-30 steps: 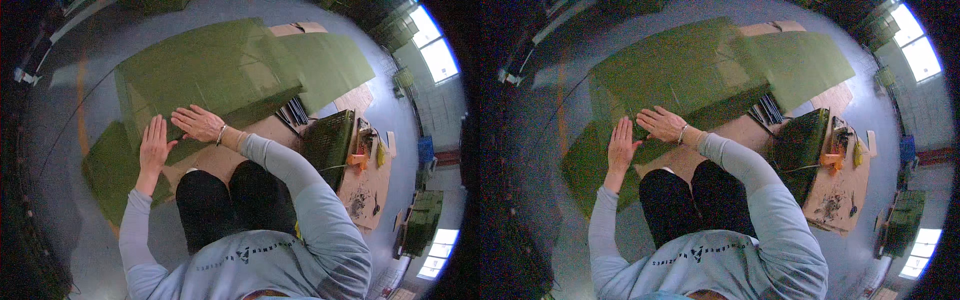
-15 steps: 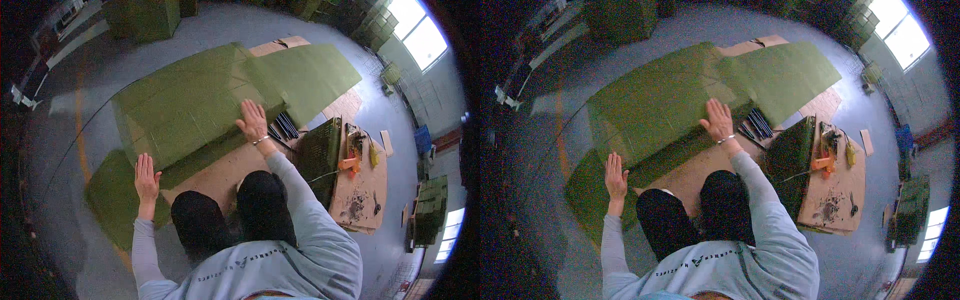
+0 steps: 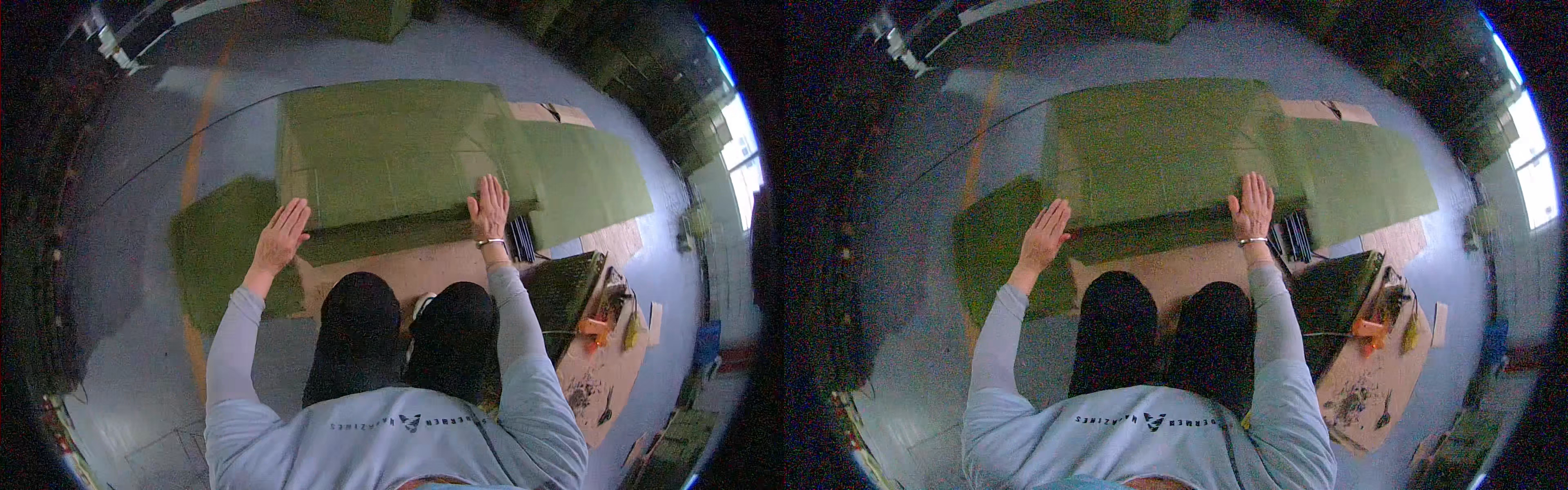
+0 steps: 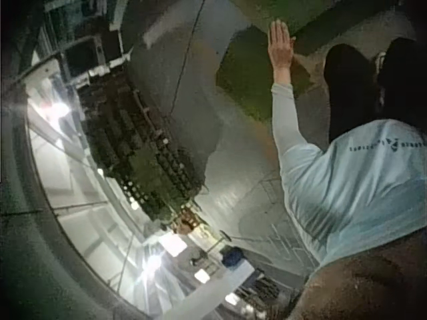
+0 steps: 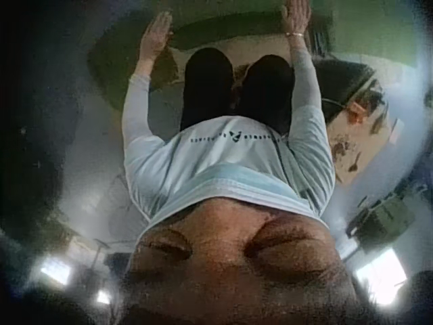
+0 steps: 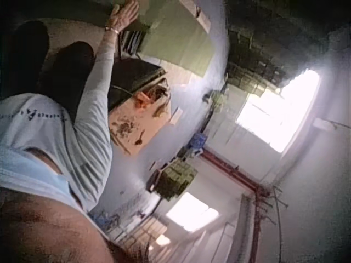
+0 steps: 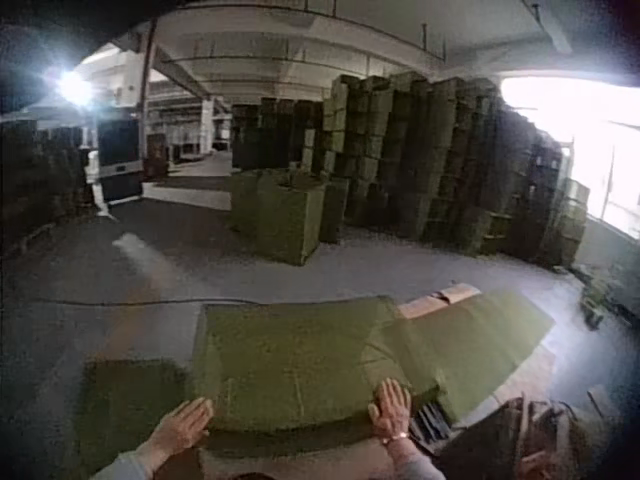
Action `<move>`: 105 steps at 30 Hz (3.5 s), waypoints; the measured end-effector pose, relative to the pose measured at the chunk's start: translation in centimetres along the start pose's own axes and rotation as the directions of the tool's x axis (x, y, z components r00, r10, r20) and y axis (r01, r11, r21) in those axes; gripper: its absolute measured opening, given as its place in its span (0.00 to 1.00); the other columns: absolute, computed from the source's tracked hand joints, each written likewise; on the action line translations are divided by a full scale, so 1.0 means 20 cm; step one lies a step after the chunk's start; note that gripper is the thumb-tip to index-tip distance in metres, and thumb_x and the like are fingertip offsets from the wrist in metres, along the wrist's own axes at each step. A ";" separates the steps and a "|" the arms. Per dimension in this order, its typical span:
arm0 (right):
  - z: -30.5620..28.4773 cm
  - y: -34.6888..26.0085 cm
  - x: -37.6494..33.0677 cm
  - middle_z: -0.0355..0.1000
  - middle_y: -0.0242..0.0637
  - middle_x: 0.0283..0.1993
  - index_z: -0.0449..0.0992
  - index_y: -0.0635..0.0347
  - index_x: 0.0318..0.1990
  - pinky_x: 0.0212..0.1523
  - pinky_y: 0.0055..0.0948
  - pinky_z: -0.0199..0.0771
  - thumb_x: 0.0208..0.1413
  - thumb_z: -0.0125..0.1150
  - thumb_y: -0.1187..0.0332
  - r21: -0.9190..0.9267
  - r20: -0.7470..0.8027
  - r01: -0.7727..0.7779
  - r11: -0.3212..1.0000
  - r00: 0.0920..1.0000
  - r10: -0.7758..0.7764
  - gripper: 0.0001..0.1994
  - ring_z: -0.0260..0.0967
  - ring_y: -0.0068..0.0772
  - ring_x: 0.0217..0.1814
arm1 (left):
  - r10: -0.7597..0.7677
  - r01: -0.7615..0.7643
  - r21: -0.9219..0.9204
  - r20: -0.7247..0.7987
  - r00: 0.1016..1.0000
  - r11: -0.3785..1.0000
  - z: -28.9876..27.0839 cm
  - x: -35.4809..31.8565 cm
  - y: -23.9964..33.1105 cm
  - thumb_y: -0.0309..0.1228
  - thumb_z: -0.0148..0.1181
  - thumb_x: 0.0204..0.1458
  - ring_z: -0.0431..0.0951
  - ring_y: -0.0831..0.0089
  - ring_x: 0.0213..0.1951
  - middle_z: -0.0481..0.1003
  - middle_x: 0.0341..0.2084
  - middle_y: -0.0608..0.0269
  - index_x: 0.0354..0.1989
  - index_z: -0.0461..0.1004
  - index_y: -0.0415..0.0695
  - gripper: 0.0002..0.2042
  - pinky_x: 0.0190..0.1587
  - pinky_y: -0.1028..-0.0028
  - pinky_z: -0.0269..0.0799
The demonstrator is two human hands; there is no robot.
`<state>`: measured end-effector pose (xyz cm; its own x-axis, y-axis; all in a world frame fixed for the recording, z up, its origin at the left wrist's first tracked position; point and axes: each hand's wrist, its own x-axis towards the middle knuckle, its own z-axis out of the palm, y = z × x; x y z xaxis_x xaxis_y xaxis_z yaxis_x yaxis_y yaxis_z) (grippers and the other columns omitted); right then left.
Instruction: Assembling a wire-framed structure by gluing green foam panels onto it.
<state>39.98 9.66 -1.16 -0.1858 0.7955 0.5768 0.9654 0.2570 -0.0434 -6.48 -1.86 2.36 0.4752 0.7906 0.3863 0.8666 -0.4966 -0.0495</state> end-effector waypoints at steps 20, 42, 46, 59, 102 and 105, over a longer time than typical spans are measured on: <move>-0.07 0.11 0.06 0.51 0.38 0.70 0.54 0.55 0.67 0.69 0.40 0.44 0.64 0.36 0.56 -0.157 0.327 0.029 0.987 0.945 0.024 0.26 0.45 0.38 0.72 | -0.941 0.259 -0.958 -0.029 0.338 0.122 0.22 -0.17 0.36 0.32 0.65 0.48 0.71 0.63 0.49 0.72 0.46 0.54 0.51 0.70 0.37 0.22 0.51 0.71 0.66; 0.00 0.29 0.08 0.49 0.35 0.71 0.51 0.50 0.68 0.70 0.38 0.39 0.66 0.32 0.53 -0.093 0.397 -0.031 0.995 0.916 0.066 0.26 0.42 0.38 0.73 | -0.948 0.078 -0.996 0.060 0.312 -0.038 0.29 -0.05 0.32 0.35 0.64 0.48 0.65 0.63 0.24 0.65 0.21 0.54 0.25 0.68 0.34 0.15 0.29 0.68 0.61; 0.03 0.26 0.07 0.49 0.35 0.71 0.52 0.50 0.68 0.70 0.40 0.39 0.66 0.32 0.53 -0.107 0.379 -0.049 0.993 0.921 0.086 0.26 0.43 0.38 0.73 | -0.939 0.140 -0.990 0.050 0.340 -0.002 0.26 -0.09 0.29 0.34 0.65 0.48 0.67 0.64 0.27 0.67 0.23 0.54 0.26 0.70 0.35 0.14 0.30 0.69 0.63; 0.04 0.04 0.01 0.51 0.37 0.70 0.53 0.54 0.67 0.69 0.42 0.42 0.62 0.43 0.54 -0.110 0.262 -0.114 0.987 0.955 0.139 0.28 0.45 0.38 0.72 | -0.712 0.637 -0.324 -0.244 0.658 0.700 0.05 0.18 0.33 0.41 0.53 0.55 0.53 0.50 0.65 0.54 0.63 0.45 0.59 0.59 0.30 0.30 0.64 0.55 0.50; 0.14 0.83 0.19 0.71 0.53 0.29 0.75 0.63 0.27 0.32 0.49 0.68 0.59 0.46 0.53 0.277 0.282 -0.542 0.793 0.835 0.472 0.22 0.70 0.57 0.33 | -0.931 0.923 -0.195 0.089 0.354 0.332 0.21 0.32 0.07 0.44 0.35 0.63 0.76 0.46 0.34 0.76 0.28 0.42 0.30 0.73 0.36 0.25 0.36 0.53 0.71; 0.04 0.76 0.25 0.53 0.41 0.15 0.67 0.69 0.22 0.21 0.36 0.55 0.57 0.52 0.52 0.457 0.169 -0.394 0.798 0.919 0.357 0.25 0.50 0.22 0.20 | -0.922 0.912 -0.198 0.075 0.380 0.360 0.20 0.25 -0.03 0.44 0.35 0.64 0.76 0.46 0.33 0.76 0.27 0.43 0.30 0.73 0.35 0.25 0.36 0.52 0.71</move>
<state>53.66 17.98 0.49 0.1430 0.9154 0.3764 0.7598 0.1422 -0.6344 -4.01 3.81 0.58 -0.6065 0.7854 0.1235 0.7150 0.4709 0.5167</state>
